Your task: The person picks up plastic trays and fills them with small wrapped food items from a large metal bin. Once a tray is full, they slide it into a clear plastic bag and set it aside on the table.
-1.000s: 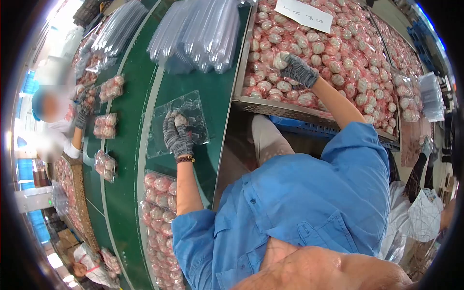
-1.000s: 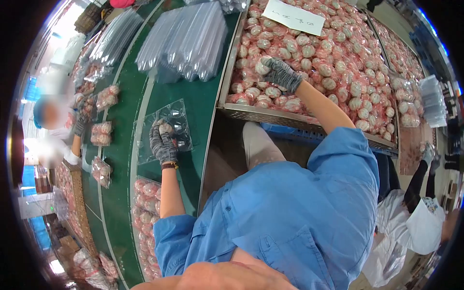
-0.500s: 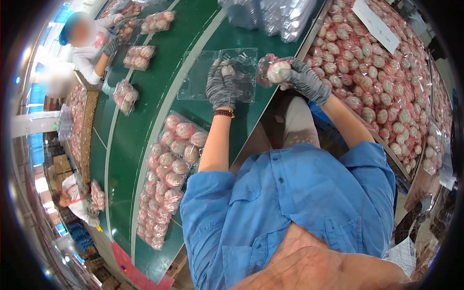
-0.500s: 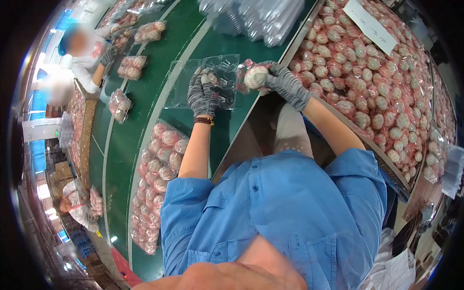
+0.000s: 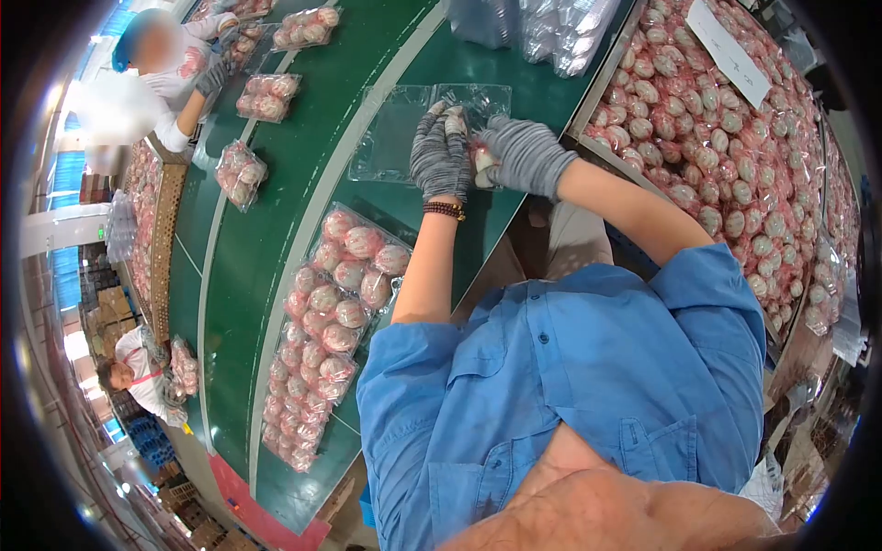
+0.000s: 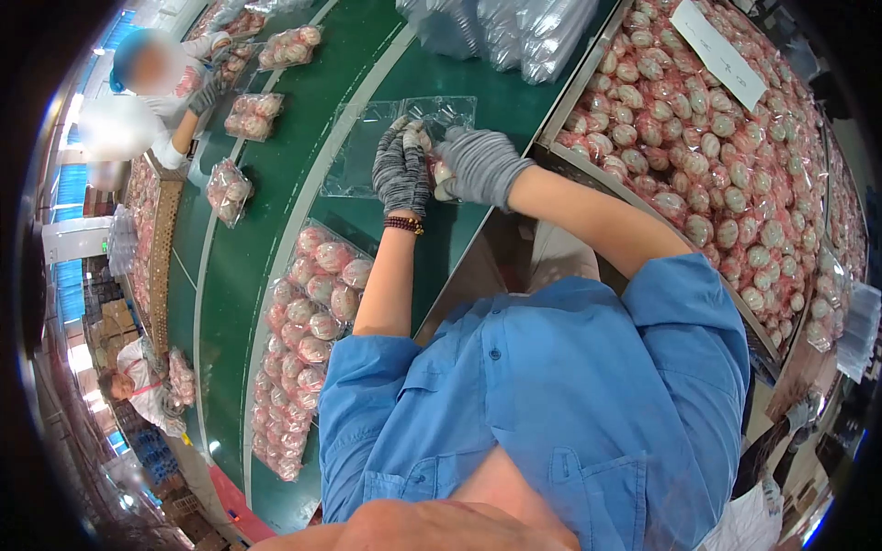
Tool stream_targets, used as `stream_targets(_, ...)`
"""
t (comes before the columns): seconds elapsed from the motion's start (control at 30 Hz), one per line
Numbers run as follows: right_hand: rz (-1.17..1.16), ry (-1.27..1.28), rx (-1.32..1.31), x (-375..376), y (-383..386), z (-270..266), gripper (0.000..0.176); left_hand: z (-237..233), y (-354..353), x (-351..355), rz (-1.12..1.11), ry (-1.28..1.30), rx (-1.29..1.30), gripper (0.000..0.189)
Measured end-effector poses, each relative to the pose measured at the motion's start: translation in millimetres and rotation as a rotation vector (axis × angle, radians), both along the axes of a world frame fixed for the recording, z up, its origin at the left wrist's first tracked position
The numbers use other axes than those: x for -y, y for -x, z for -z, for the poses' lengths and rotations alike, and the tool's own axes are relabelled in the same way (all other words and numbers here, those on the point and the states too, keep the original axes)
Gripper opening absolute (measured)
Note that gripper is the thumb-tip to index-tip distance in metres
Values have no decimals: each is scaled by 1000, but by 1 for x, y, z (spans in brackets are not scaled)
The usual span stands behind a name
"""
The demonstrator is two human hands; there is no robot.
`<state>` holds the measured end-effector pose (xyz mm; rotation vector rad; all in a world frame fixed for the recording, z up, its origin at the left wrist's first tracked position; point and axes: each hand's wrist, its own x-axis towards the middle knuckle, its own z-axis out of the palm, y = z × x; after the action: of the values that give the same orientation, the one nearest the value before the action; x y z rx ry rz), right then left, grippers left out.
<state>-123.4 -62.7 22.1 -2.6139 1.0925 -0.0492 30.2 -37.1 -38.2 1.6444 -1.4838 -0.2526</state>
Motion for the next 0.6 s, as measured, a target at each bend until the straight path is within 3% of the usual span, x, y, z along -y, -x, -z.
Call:
stream_targets(0.07, 48, -38, -59, -11, -17, -6, 49, -3, -3, -2, 13, -12, 134, 26)
stream_targets(0.13, 103, 192, 73, -27, -31, 24, 31, 1, -5, 2, 77, 9, 117, 28)
stream_targets(0.2, 122, 655, 206, -48, -28, 32, 22, 18, -15, 6, 164, 38, -33, 32)
stream_targets(0.27, 69, 408, 55, -46, -26, 36, 28, -2, -8, 1, 145, 13, 1, 33)
stream_targets(0.3, 33, 354, 32, -41, -23, 36, 30, 15, -9, 5, 170, 30, -177, 32)
stream_targets(0.4, -10, 205, -51, -30, -16, 11, 36, 15, -6, 10, 125, -73, -288, 32)
stream_targets(0.43, 24, 173, -87, -28, -20, 0, 38, -8, -5, 4, 69, -230, 45, 39)
stream_targets(0.47, 58, 146, -120, -23, -24, -7, 40, -1, -13, 13, 79, -325, -71, 43)
stream_targets(0.5, 46, 129, -33, -18, -32, -2, 41, 12, -26, 25, 90, -417, -184, 47)
stream_targets(0.6, 143, 69, 232, -26, -24, -5, 44, 6, -21, 37, -43, -543, -212, 61)
